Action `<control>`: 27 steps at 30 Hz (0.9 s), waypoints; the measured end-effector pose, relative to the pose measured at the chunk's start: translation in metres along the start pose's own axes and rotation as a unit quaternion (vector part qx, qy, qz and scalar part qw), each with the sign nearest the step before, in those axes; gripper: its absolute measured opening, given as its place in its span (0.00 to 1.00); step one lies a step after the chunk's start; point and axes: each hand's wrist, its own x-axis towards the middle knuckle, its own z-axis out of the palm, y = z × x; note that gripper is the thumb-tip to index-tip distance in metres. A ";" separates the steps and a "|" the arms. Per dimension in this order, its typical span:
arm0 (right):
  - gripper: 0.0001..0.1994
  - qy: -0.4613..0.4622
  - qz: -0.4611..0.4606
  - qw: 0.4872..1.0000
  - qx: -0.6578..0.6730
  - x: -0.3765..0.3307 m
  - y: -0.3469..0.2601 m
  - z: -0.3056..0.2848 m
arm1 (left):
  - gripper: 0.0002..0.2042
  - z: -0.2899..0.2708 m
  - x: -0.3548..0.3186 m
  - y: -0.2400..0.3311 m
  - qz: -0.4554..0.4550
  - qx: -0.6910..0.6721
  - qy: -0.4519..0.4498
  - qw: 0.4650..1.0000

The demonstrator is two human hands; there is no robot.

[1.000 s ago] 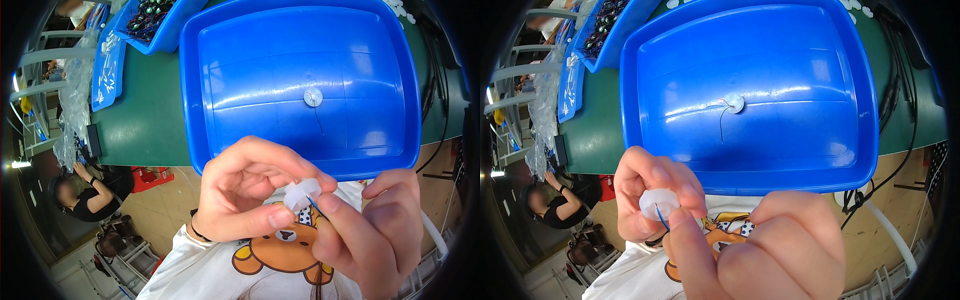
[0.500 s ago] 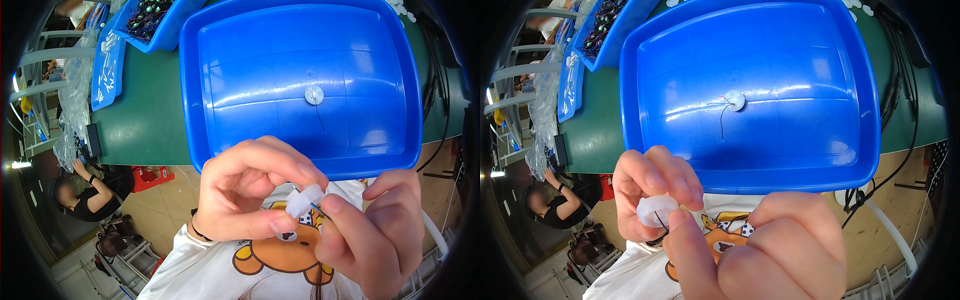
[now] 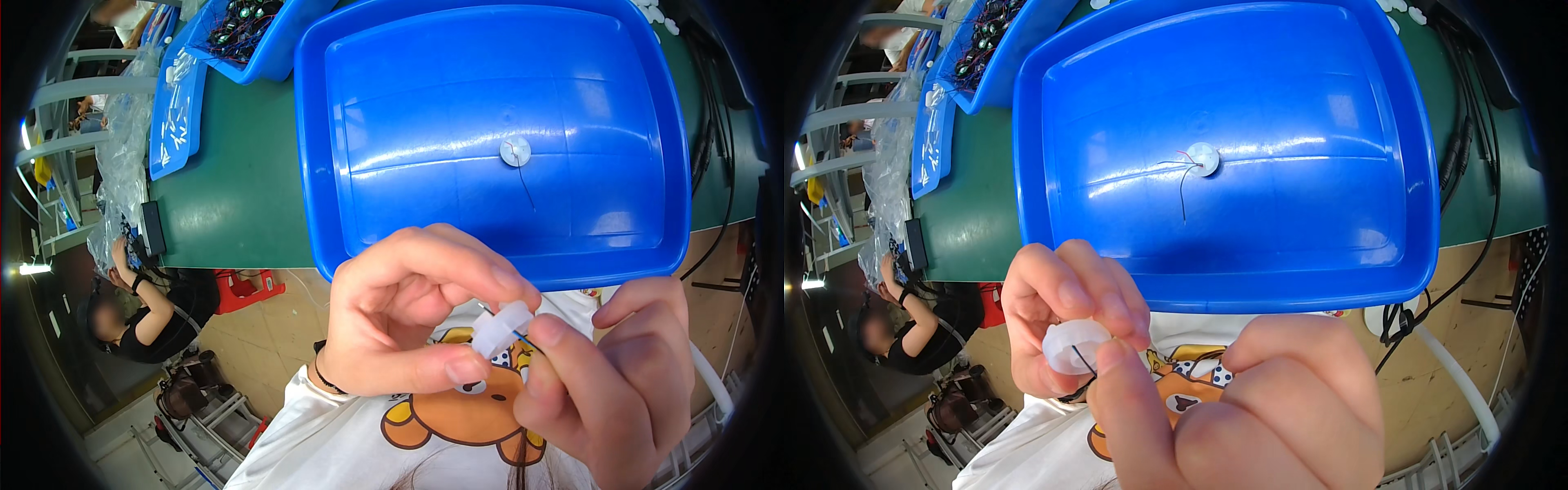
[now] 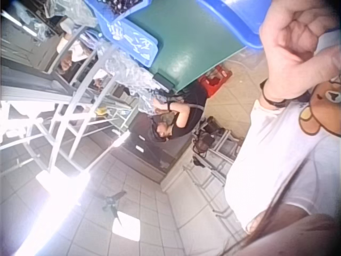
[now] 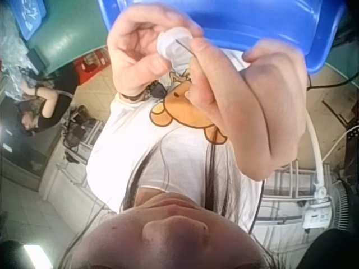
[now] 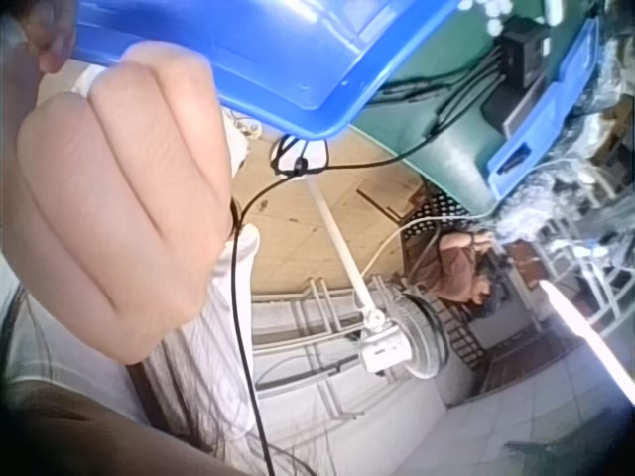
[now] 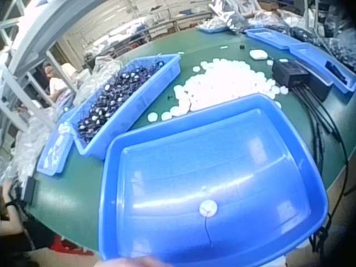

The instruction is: The recorder is assembling small electronic lighting components, specifically inserting small circuit boards with LEDs and wires into white plastic housings.

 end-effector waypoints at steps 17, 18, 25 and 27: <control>0.09 -0.144 -0.030 0.989 0.017 0.008 -0.002 -0.025 | 0.22 -0.001 0.002 0.002 0.039 0.201 -0.014 0.979; 0.09 -0.211 0.014 0.977 0.022 0.009 -0.006 -0.030 | 0.23 -0.002 0.001 0.003 0.039 0.221 -0.016 0.974; 0.23 -0.282 0.162 0.910 0.257 0.012 0.003 -0.047 | 0.23 -0.001 0.002 0.008 0.011 0.189 -0.027 0.981; 0.21 -0.240 0.162 0.919 0.269 0.006 0.002 -0.041 | 0.23 -0.002 0.002 0.009 0.008 0.186 -0.032 0.982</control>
